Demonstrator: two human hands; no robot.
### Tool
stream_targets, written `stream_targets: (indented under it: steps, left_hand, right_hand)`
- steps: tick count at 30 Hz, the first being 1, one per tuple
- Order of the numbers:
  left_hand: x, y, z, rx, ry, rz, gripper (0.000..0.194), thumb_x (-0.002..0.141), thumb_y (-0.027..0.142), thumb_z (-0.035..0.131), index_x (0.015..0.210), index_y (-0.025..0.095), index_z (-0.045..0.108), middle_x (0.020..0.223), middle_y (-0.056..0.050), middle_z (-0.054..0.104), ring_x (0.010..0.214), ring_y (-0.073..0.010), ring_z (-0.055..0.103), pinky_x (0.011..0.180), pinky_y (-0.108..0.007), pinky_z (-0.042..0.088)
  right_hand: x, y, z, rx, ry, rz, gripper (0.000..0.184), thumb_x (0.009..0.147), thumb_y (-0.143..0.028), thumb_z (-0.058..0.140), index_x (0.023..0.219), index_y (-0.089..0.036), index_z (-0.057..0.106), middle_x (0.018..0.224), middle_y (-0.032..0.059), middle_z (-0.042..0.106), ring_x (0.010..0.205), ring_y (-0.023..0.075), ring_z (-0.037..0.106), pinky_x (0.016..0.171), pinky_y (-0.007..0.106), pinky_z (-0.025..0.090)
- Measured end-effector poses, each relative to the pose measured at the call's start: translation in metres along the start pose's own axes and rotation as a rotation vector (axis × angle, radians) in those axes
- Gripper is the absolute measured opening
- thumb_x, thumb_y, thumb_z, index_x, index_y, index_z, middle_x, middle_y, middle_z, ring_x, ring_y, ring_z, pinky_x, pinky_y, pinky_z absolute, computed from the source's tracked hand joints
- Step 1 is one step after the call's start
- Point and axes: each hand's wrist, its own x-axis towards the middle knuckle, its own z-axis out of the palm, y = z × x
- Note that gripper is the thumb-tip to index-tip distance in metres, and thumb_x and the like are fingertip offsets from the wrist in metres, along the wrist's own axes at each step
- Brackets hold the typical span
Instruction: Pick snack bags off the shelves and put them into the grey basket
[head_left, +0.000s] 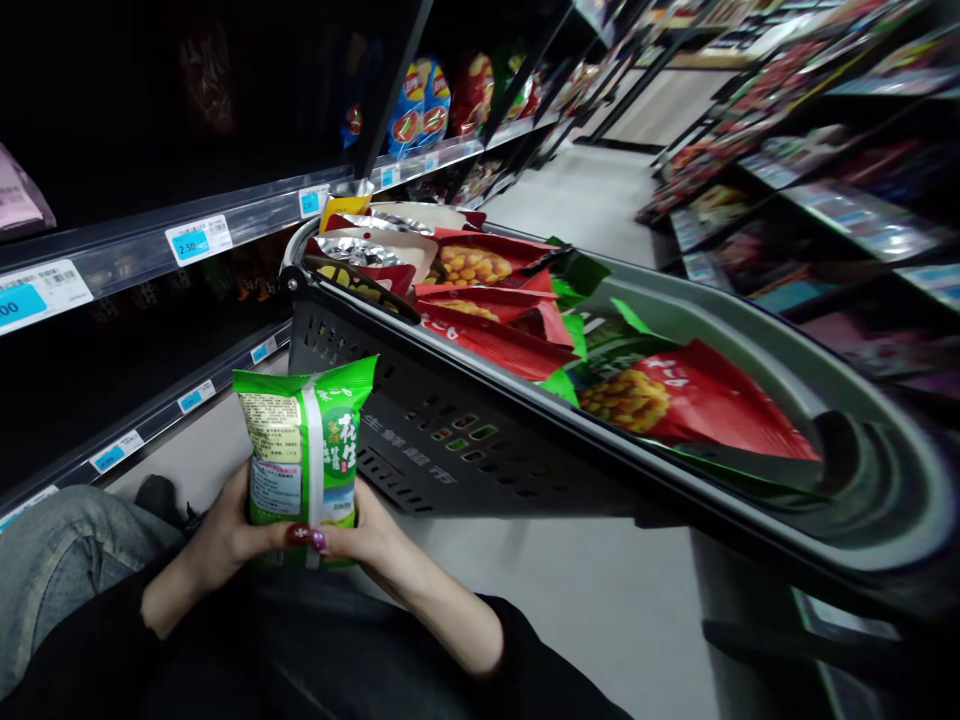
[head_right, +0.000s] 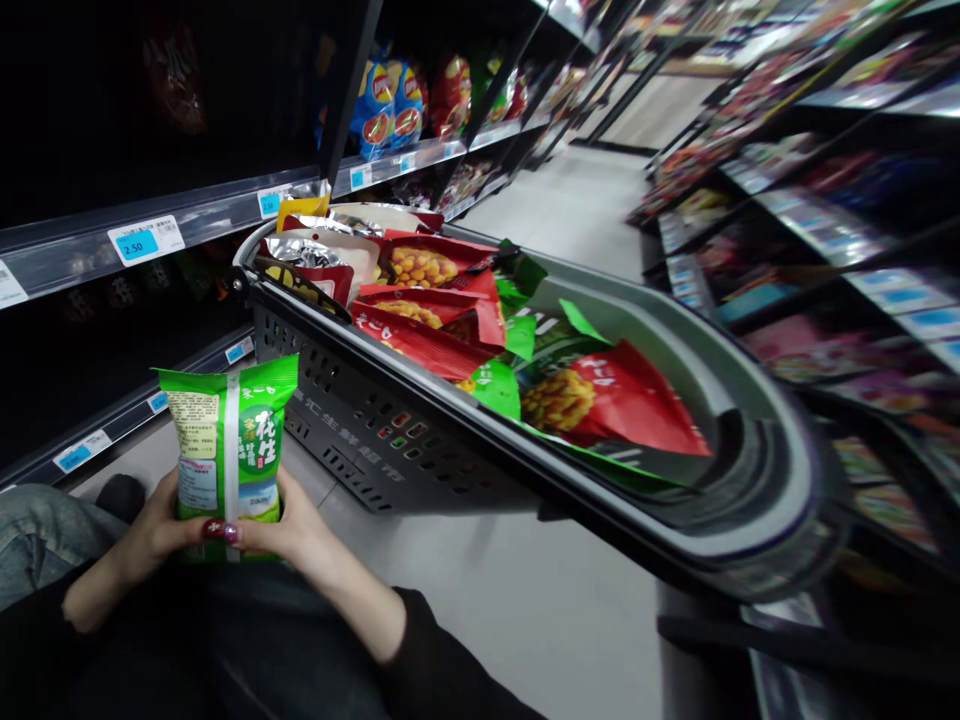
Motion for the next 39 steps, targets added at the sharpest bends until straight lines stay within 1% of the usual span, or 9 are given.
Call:
stream_targets:
  steps: [3, 6, 10, 13, 16, 19, 23, 35, 39]
  left_hand:
    - [-0.001, -0.004, 0.000, 0.128, 0.012, 0.035, 0.051, 0.072, 0.033, 0.068, 0.115, 0.012, 0.050, 0.116, -0.014, 0.062, 0.105, -0.0291, 0.058, 0.090, -0.040, 0.046]
    - [-0.002, -0.014, -0.002, 0.527, 0.235, 0.250, 0.063, 0.079, 0.036, 0.058, 0.132, 0.014, 0.033, 0.135, -0.017, 0.044, 0.121, -0.0299, 0.045, 0.098, -0.043, 0.039]
    - [-0.002, -0.025, -0.002, 0.947, 0.287, 0.431, 0.056, 0.087, 0.029, 0.047, 0.139, 0.022, 0.027, 0.144, -0.012, 0.032, 0.133, -0.0256, 0.028, 0.108, -0.044, 0.026]
    - [-0.001, -0.028, -0.001, 0.762, 0.157, 0.319, 0.069, 0.083, 0.035, 0.053, 0.142, 0.020, 0.019, 0.148, -0.013, 0.026, 0.135, -0.0269, 0.022, 0.110, -0.044, 0.020]
    - [0.000, -0.026, -0.003, 0.207, 0.111, 0.134, 0.082, 0.071, 0.043, 0.066, 0.138, 0.017, 0.027, 0.138, -0.016, 0.042, 0.125, -0.0323, 0.040, 0.104, -0.046, 0.032]
    - [0.000, -0.021, -0.005, -0.330, 0.057, -0.047, 0.069, 0.067, 0.039, 0.069, 0.128, 0.017, 0.044, 0.116, -0.013, 0.063, 0.102, -0.0304, 0.061, 0.087, -0.043, 0.049]
    - [-0.004, -0.014, -0.006, -0.593, 0.109, -0.126, 0.059, 0.062, 0.030, 0.071, 0.116, 0.015, 0.056, 0.099, -0.009, 0.071, 0.097, -0.0303, 0.063, 0.083, -0.041, 0.051]
    - [-0.012, -0.014, -0.009, -0.358, 0.137, -0.244, 0.050, 0.065, 0.039, 0.062, 0.109, 0.014, 0.061, 0.097, -0.009, 0.071, 0.095, -0.0313, 0.064, 0.078, -0.042, 0.054]
    - [-0.012, -0.030, -0.012, 0.146, 0.284, -0.021, 0.067, 0.075, 0.037, 0.059, 0.135, 0.021, 0.036, 0.120, -0.008, 0.062, 0.108, -0.0296, 0.058, 0.087, -0.039, 0.050]
  right_hand:
    - [0.001, 0.000, 0.002, -0.023, 0.027, 0.009, 0.063, 0.046, -0.036, 0.082, 0.100, -0.018, 0.054, 0.096, 0.0055, 0.067, 0.079, 0.0179, 0.063, 0.070, 0.029, 0.051]
    - [0.003, 0.005, 0.006, -0.078, 0.141, -0.022, 0.065, 0.050, -0.046, 0.078, 0.102, -0.019, 0.051, 0.096, 0.0070, 0.066, 0.080, 0.0204, 0.063, 0.068, 0.032, 0.052]
    - [0.002, 0.014, 0.014, -0.208, 0.369, -0.186, 0.066, 0.067, -0.059, 0.061, 0.118, -0.022, 0.041, 0.115, 0.0092, 0.058, 0.103, 0.0233, 0.056, 0.089, 0.039, 0.046]
    - [-0.010, 0.012, 0.018, -0.435, 0.331, -0.274, 0.063, 0.081, -0.059, 0.043, 0.133, -0.024, 0.031, 0.137, 0.0090, 0.040, 0.130, 0.0227, 0.031, 0.108, 0.041, 0.026]
    - [-0.024, 0.005, 0.021, -0.723, 0.155, -0.367, 0.065, 0.087, -0.054, 0.036, 0.142, -0.025, 0.017, 0.146, 0.0072, 0.022, 0.136, 0.0238, 0.014, 0.110, 0.044, 0.019]
    - [-0.031, -0.003, 0.023, -0.927, 0.082, -0.519, 0.056, 0.088, -0.042, 0.042, 0.139, -0.027, 0.025, 0.139, 0.0092, 0.026, 0.131, 0.0258, 0.025, 0.105, 0.046, 0.029]
    - [-0.031, -0.009, 0.025, -1.021, 0.191, -0.732, 0.038, 0.085, -0.020, 0.047, 0.123, -0.028, 0.045, 0.115, 0.0087, 0.043, 0.107, 0.0215, 0.045, 0.089, 0.039, 0.043]
    - [-0.028, -0.013, 0.022, -0.797, 0.278, -0.688, 0.024, 0.082, -0.020, 0.052, 0.106, -0.023, 0.050, 0.082, 0.0026, 0.050, 0.075, 0.0166, 0.050, 0.067, 0.032, 0.044]
    - [-0.030, -0.015, 0.031, -0.757, 0.269, -0.551, 0.059, 0.066, -0.034, 0.071, 0.117, -0.020, 0.044, 0.106, 0.0075, 0.053, 0.094, 0.0218, 0.052, 0.083, 0.036, 0.045]
